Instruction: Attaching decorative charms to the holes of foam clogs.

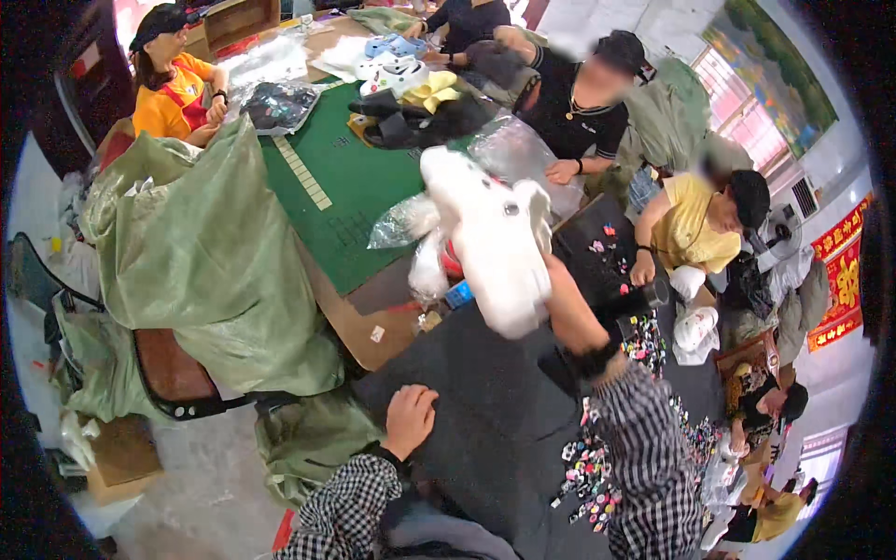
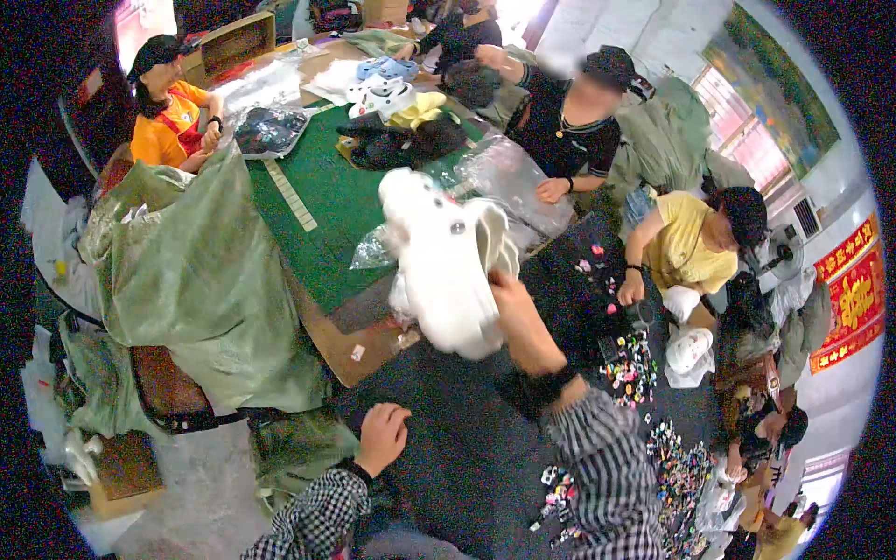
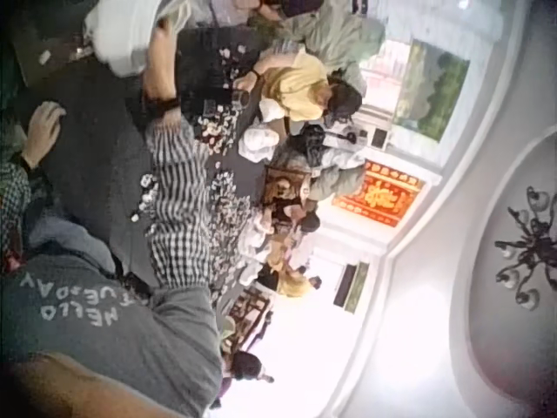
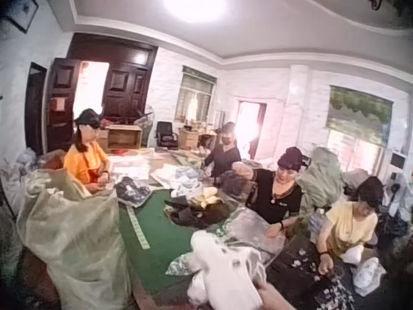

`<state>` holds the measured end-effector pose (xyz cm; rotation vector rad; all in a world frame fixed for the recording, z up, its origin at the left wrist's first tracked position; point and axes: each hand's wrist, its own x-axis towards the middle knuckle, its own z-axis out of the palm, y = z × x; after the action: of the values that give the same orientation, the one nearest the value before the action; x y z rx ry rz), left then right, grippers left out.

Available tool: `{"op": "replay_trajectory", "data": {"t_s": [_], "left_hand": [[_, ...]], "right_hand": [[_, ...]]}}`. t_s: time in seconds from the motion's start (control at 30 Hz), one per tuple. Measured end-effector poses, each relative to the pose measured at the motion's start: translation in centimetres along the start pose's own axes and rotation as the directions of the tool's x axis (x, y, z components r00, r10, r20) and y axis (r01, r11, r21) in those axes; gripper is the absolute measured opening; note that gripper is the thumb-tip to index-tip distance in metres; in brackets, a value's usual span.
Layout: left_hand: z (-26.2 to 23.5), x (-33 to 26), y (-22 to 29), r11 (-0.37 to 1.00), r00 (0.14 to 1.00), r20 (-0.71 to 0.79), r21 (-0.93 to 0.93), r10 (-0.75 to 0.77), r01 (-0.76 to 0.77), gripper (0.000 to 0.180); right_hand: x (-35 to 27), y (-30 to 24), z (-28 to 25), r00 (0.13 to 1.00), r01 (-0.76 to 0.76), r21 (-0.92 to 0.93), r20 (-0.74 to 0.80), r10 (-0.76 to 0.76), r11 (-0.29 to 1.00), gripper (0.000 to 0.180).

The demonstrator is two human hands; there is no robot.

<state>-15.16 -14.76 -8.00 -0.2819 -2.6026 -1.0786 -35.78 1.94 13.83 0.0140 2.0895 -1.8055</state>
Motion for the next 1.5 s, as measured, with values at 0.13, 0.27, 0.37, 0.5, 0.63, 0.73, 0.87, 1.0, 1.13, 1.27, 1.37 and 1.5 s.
{"op": "replay_trajectory", "data": {"t_s": [0.13,0.27,0.37,0.5,0.63,0.73,0.87,1.0,1.13,1.27,1.37,1.5], "left_hand": [[0.2,0.1,-0.1,1.000,0.999,0.050,-0.023,0.011,-0.010,0.020],[0.2,0.1,-0.3,1.000,0.999,0.046,-0.004,0.000,0.000,0.021],[0.4,-0.2,-0.4,1.000,1.000,0.010,0.005,-0.019,0.019,0.025],[0.5,-0.4,-0.6,1.000,0.999,-0.030,-0.007,-0.028,0.027,0.027],[0.3,-0.7,-0.6,1.000,1.000,-0.009,0.003,-0.006,0.006,0.024],[0.2,0.1,0.8,0.998,1.000,0.019,0.068,0.001,-0.002,0.024],[0.2,0.1,1.1,0.997,0.999,-0.050,0.072,0.023,-0.019,0.020],[0.5,-1.4,2.0,0.994,0.989,-0.111,-0.067,-0.097,0.090,0.020],[-0.9,-9.2,5.7,0.968,0.955,-0.183,-0.139,-0.232,0.209,0.022],[0.2,-24.5,4.8,0.859,0.884,0.182,-0.219,-0.431,0.463,0.021],[-0.2,-35.9,3.1,0.798,0.714,0.478,-0.045,-0.511,0.601,0.028],[-3.6,-45.3,1.7,0.556,0.491,0.659,-0.131,-0.569,0.821,0.024]], "right_hand": [[13.3,-1.6,1.4,0.929,0.346,-0.278,-0.029,-0.368,0.896,0.037],[19.9,-3.1,3.6,0.850,0.282,-0.658,-0.166,-0.500,0.698,0.054],[18.7,-1.9,6.5,0.893,0.379,-0.606,0.041,-0.448,0.700,0.050],[4.7,0.7,8.7,0.835,0.509,-0.425,0.454,-0.310,0.749,0.030],[-9.2,5.1,8.2,0.709,0.470,-0.208,0.668,-0.226,0.858,0.031],[-18.8,7.1,6.0,0.697,0.249,-0.259,0.717,0.013,0.933,0.035],[-28.8,7.6,5.3,0.776,-0.064,-0.154,0.613,0.146,0.986,0.037],[-36.0,8.7,4.2,0.824,-0.019,-0.123,0.560,0.085,0.992,0.036],[-41.8,10.4,3.1,0.852,0.063,-0.192,0.522,0.048,0.979,0.034],[-45.8,13.9,2.8,0.842,0.022,-0.131,0.537,0.052,0.991,0.034],[-47.1,15.4,3.4,0.787,0.054,-0.170,0.614,0.063,0.984,0.034],[-48.0,16.2,4.5,0.748,0.119,-0.224,0.661,0.061,0.967,0.032]]}}
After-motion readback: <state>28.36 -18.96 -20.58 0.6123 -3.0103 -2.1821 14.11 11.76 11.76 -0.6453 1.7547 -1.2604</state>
